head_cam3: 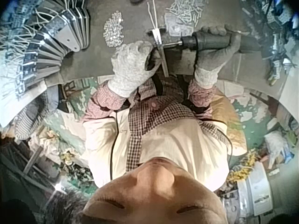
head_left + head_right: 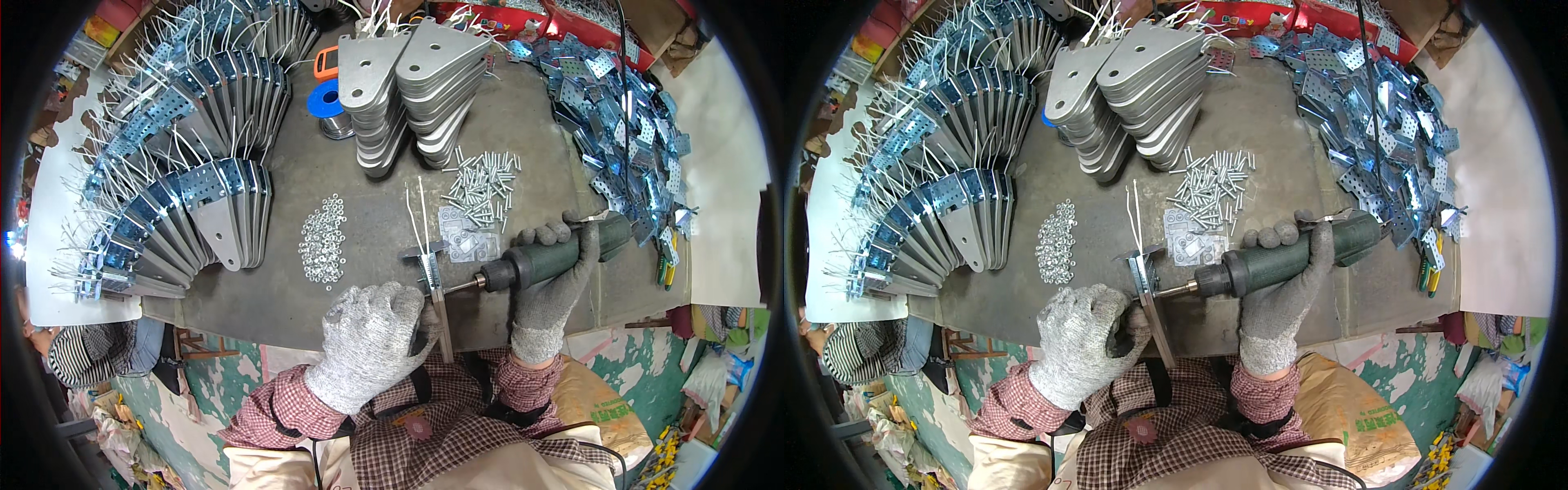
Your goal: Assembling metal brackets or components using a power screwdriver and various fasteners.
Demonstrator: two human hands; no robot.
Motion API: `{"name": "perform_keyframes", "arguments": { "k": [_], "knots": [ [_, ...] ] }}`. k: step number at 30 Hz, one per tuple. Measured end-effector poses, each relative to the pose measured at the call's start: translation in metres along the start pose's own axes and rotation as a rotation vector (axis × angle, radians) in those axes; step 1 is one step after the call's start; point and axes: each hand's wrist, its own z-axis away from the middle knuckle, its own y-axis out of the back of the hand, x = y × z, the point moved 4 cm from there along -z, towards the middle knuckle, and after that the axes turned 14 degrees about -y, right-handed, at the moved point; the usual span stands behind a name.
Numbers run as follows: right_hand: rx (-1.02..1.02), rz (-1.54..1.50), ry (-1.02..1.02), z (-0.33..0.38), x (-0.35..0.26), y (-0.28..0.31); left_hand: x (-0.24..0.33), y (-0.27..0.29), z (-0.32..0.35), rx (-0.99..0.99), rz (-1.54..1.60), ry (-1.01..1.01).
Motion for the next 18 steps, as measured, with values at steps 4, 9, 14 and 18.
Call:
{"name": "perform_keyframes", "arguments": {
  "k": [4,9,14,18],
  "knots": [
    [0.012,0.034,0.001,-0.001,-0.002,0.001,-0.003,0.001,-0.001,-0.048,0.001,-0.031],
    [0.038,0.064,0.004,0.001,-0.001,-0.001,-0.018,0.005,0.004,-0.010,0.166,-0.064],
    [0.024,0.057,0.000,0.001,0.002,-0.002,-0.018,0.002,0.004,-0.066,0.092,-0.165],
    [-0.006,0.050,0.005,-0.001,0.001,0.001,-0.021,-0.001,0.002,-0.036,0.141,-0.175]
  ]
}}
